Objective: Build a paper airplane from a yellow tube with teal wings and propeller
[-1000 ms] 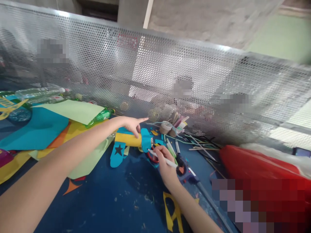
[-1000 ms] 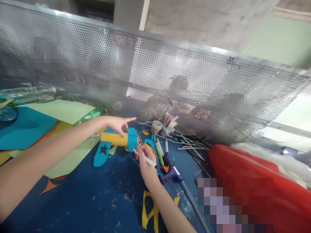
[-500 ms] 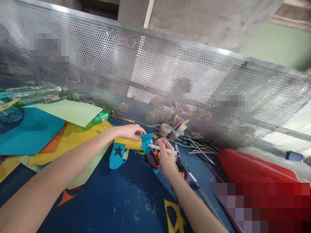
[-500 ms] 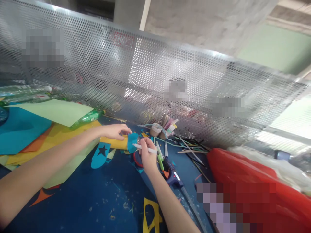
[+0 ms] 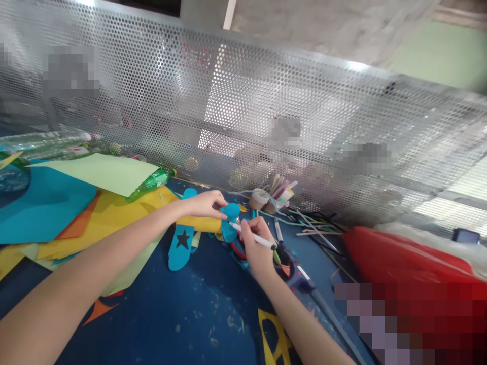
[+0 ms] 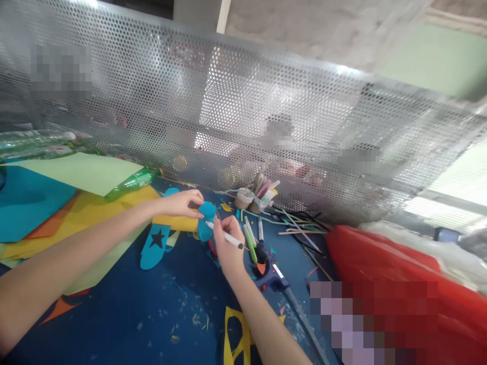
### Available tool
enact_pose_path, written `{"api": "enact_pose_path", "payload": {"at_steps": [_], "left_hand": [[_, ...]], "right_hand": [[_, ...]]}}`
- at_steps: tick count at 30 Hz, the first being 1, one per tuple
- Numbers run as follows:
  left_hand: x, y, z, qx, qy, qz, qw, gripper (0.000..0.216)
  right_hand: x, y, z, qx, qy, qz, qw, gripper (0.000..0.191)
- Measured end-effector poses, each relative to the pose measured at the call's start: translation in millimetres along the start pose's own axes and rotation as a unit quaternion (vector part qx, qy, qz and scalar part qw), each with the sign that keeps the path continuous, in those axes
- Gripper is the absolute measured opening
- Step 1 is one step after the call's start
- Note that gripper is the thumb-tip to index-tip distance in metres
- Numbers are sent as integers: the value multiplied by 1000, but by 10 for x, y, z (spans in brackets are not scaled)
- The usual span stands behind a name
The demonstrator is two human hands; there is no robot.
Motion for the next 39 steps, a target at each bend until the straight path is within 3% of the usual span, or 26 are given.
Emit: {"api": "enact_pose_path", "payload": {"at_steps": [18, 32, 39], "left_hand": [[-36, 21, 44, -13, 47, -3, 999, 23], [-75, 19, 40, -7, 37, -1, 999, 29], [-81, 12, 47, -9, 33, -8, 999, 29]], "right_hand": [[-25, 29, 24, -25, 59, -12, 998, 32], [85, -30, -73, 43, 63, -14, 997, 29], [34, -8, -63, 37, 68, -27, 997, 30]]}}
Point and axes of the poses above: each hand's wrist, its own y-axis away from the middle knuckle, its own z-axis out of the palm, x = y × z, the point moved 2 cm from there along -y, towards the middle knuckle
